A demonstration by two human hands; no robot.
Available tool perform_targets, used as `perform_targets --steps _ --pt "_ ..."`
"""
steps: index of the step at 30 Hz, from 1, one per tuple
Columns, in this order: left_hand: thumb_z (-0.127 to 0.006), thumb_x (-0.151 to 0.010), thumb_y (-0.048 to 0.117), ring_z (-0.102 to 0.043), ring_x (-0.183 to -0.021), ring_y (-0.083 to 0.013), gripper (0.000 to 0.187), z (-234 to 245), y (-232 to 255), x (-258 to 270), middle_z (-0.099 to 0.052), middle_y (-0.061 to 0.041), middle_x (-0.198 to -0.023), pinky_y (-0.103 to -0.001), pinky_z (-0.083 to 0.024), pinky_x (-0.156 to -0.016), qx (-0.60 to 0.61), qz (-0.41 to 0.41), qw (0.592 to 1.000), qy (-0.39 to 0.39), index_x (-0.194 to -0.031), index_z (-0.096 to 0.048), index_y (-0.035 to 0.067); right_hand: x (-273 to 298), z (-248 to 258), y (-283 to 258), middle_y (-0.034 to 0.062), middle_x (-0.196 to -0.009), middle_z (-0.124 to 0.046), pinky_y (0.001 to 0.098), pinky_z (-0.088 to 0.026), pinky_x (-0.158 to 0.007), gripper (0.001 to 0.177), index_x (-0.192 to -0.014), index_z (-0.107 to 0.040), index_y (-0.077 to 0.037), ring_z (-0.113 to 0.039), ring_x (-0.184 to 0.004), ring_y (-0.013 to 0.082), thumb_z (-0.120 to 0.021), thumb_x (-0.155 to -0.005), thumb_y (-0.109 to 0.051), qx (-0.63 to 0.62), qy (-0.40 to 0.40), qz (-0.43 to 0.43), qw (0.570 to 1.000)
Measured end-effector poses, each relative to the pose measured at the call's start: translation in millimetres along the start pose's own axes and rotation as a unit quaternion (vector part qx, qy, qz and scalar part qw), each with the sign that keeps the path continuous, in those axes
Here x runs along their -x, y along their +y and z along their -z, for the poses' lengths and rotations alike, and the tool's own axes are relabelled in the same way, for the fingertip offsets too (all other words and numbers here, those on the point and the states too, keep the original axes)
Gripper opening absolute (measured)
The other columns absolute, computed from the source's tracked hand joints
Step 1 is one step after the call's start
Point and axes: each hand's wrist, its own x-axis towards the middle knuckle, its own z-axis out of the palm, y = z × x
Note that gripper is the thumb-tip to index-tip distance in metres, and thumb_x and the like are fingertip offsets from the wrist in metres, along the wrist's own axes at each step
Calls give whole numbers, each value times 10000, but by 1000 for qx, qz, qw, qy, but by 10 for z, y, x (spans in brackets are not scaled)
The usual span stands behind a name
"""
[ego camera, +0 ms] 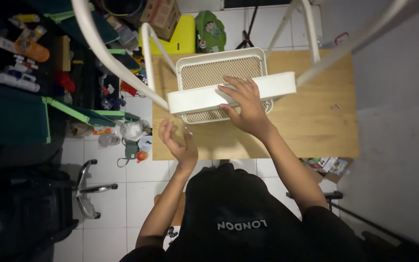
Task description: The person assembles a white metal mesh storage cart by attaching wire baskets to a tubular frame. They position the baskets, insert screws, and tighten them by hand to secure the components to the frame.
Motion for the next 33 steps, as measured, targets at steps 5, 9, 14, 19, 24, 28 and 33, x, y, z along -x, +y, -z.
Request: perform_targets --steps 5,9,14,19,24,28,33 --pt "-613 -933 16 -462 -1339 -353 392 -121 220 317 -469 -197 -1412 -452 -389 -1142 64 -63 988 -127 -1299 -470 12 725 320 -131 144 -1471 -580 484 -361 -1181 448 -1316 -648 -80 -526 -1356 360 -777 -888 -112 -42 45 -76 995" --pt "-630 -965 24 -515 -1307 -354 218 -280 483 581 -537 -185 -1370 -454 -403 -1146 124 -21 962 -241 -1169 -554 27 1330 409 -227 121 -1437 -615 440 -404 -1146 412 -1288 -673 -97 -558 -1329 337 -763 -887 -105 -68 56 -184 979" --pt "-639 -956 9 -535 -1304 -322 202 -588 811 879 -570 -141 -1353 -414 -452 -1095 170 43 922 -345 -1150 -625 61 1961 434 -229 112 -1413 -643 415 -429 -1135 385 -1282 -677 -87 -579 -1336 303 -752 -904 -95 -88 104 -252 958" --pt "-650 -937 6 -578 -1249 -264 254 -1029 1064 1043 -598 -98 -1345 -361 -502 -981 198 84 876 -431 -1178 -636 84 2327 563 -43 118 -1352 -680 384 -465 -1108 352 -1280 -679 -57 -619 -1296 273 -721 -931 -73 -107 150 -288 940" --pt "-672 -924 16 -591 -1253 -252 265 -1620 1214 1193 -606 -74 -1321 -348 -520 -931 202 100 849 -478 -1174 -631 91 2574 834 386 123 -1256 -711 360 -494 -1055 274 -1225 -695 -42 -663 -1225 266 -705 -952 -63 -89 201 -325 920" --pt "-673 -930 22 -617 -1216 -230 265 -2269 1248 1367 -610 -73 -1297 -335 -535 -920 206 135 836 -491 -1185 -640 86 2744 1108 948 117 -1181 -715 342 -514 -996 233 -1199 -695 -40 -679 -1133 236 -685 -969 -70 -120 241 -369 890" --pt "-689 -934 40 -652 -1155 -196 257 -3224 1204 1725 -651 -62 -1228 -312 -554 -867 207 175 833 -483 -1184 -642 77 2972 1443 1752 122 -1112 -740 329 -528 -946 182 -1138 -721 -23 -704 -1057 222 -691 -964 -64 -77 227 -374 896"
